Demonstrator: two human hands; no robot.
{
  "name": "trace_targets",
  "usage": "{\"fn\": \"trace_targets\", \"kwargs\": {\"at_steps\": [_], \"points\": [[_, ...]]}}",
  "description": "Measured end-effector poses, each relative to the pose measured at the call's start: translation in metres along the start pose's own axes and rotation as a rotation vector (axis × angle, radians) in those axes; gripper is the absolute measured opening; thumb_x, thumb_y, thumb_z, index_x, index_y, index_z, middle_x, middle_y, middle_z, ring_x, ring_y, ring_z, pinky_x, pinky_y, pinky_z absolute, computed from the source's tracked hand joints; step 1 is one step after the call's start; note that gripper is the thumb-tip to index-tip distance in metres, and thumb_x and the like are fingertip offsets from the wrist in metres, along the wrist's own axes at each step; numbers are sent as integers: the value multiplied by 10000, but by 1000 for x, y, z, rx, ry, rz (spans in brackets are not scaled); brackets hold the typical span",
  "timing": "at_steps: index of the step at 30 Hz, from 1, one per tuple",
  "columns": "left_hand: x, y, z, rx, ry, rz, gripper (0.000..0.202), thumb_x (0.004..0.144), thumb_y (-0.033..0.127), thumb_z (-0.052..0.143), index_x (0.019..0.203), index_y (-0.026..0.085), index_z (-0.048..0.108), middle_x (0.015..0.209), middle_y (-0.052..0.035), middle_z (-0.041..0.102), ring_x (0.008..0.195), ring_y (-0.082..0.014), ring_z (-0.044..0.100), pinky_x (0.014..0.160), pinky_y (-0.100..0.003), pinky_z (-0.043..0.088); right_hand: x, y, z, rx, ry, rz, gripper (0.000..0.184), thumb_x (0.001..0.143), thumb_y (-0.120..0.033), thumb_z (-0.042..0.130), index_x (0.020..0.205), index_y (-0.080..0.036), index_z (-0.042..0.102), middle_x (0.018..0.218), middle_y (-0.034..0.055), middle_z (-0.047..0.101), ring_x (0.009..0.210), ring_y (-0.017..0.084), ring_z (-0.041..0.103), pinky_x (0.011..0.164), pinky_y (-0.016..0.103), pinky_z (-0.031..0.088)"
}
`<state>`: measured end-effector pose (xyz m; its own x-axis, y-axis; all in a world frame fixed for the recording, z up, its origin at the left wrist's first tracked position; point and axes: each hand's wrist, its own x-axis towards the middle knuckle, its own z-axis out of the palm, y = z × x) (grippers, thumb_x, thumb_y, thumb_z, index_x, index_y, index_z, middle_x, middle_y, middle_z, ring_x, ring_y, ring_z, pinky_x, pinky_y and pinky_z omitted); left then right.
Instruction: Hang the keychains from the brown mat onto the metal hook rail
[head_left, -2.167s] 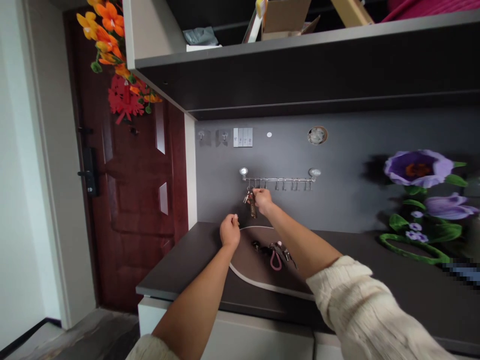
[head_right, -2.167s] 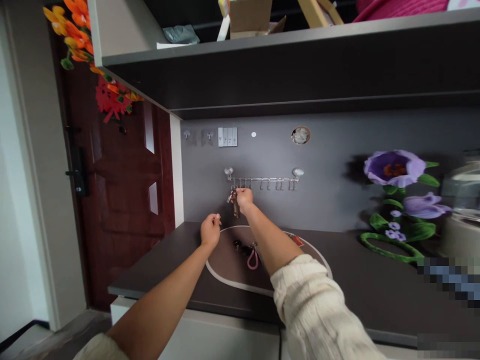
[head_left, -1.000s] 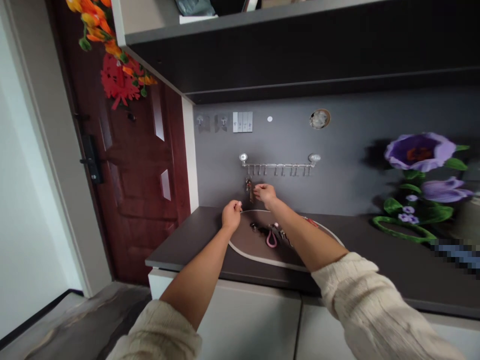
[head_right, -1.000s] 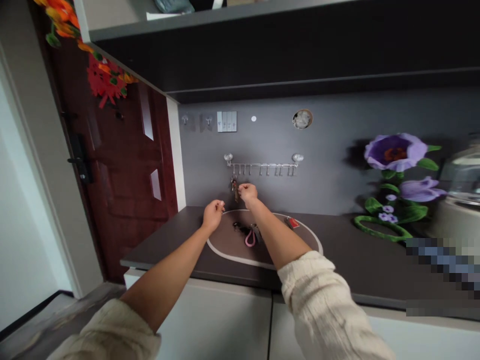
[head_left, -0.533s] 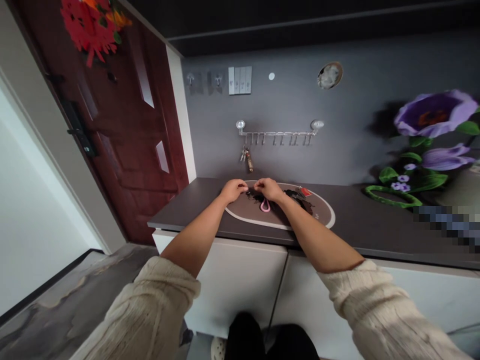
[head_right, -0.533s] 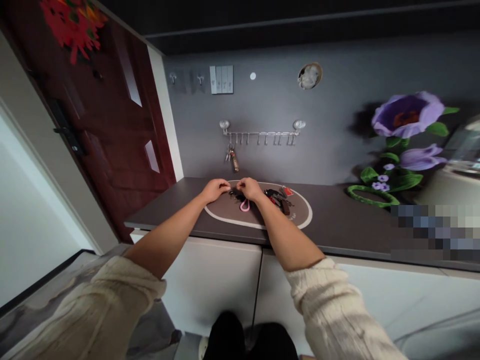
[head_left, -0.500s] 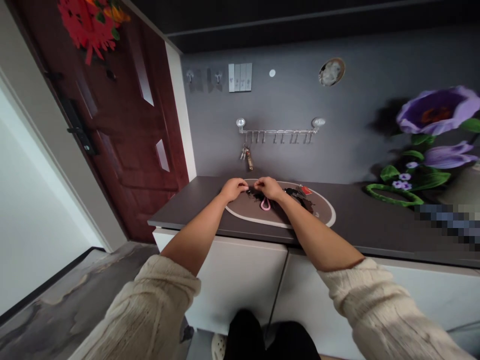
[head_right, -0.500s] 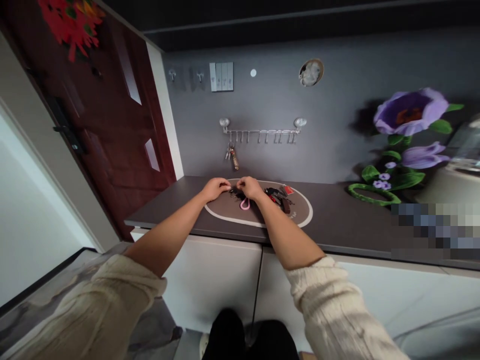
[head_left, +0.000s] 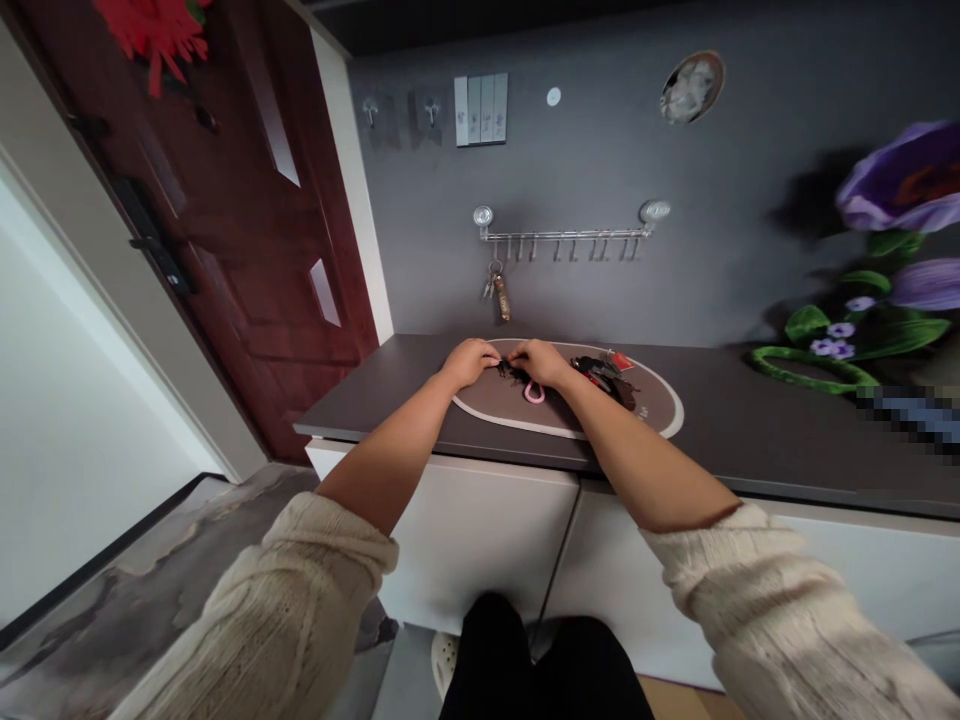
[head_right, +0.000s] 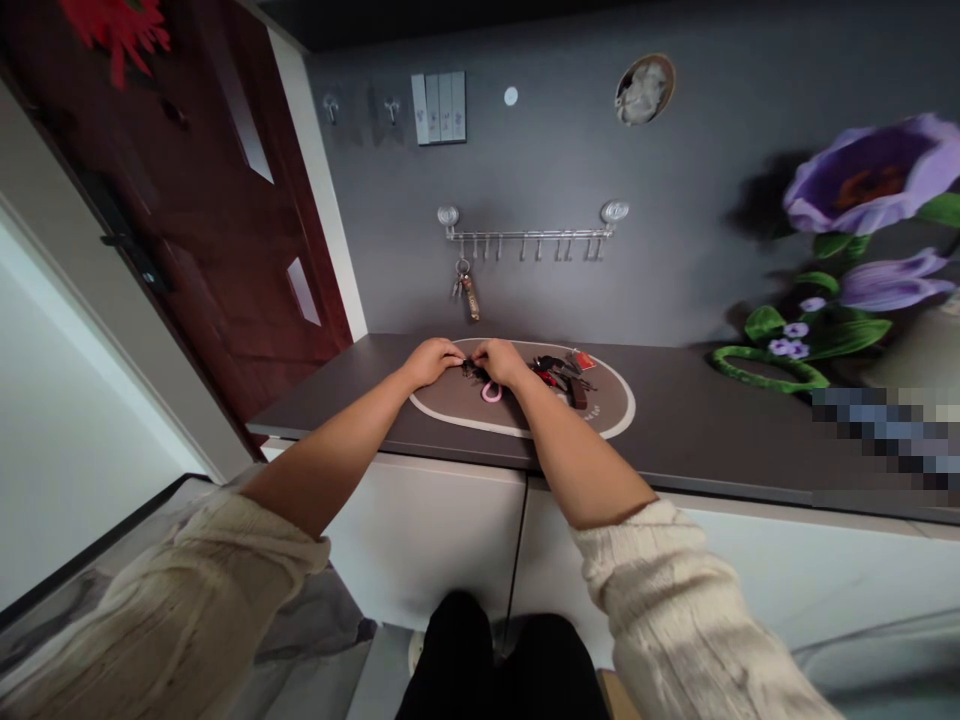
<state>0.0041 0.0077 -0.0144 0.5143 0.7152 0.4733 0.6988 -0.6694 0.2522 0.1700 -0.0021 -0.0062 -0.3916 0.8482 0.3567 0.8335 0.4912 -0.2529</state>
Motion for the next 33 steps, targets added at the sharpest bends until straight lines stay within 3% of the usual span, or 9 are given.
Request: {"fn": "trace_targets", "kwargs": {"at_steps": [7,15,22,27,33], "points": [[0,1,2,-51,61,-61,191,763,199,470,805,156,651,849,-51,646,807,-149,547,753,-254,390,-1,-3,-2,3,-5,14,201,731,-153,521,865,-170,669,878,35,666,799,132,584,703,194,384],[2,3,1,-278,155,-148,187,761,185,441,716,120,610,678,-22,613,630,-104,510,636,-217,395,-1,-6,-2,97,70,29,176,729,-196,518,820,-156,663,767,22,655,689,108,552,664,197,376],[3,7,-1,-498,201,-220,175,765,186,436,734,109,590,656,-17,601,588,-84,512,612,-213,416,3,-3,5,545,157,100,166,712,-249,534,762,-121,627,682,23,622,612,97,523,634,221,408],[4,9,-1,-608,225,-271,190,773,219,448,813,101,591,703,-37,620,603,-76,523,627,-215,427,-1,-14,-1,880,147,183,135,690,-228,549,747,-114,594,649,25,598,570,81,507,608,220,421],[4,8,0,-628,273,-253,210,757,257,475,827,99,596,725,-45,628,621,-83,528,633,-215,424,-4,-21,-7,960,163,236,144,664,-224,554,742,-110,597,655,23,590,560,67,493,589,207,407]]}}
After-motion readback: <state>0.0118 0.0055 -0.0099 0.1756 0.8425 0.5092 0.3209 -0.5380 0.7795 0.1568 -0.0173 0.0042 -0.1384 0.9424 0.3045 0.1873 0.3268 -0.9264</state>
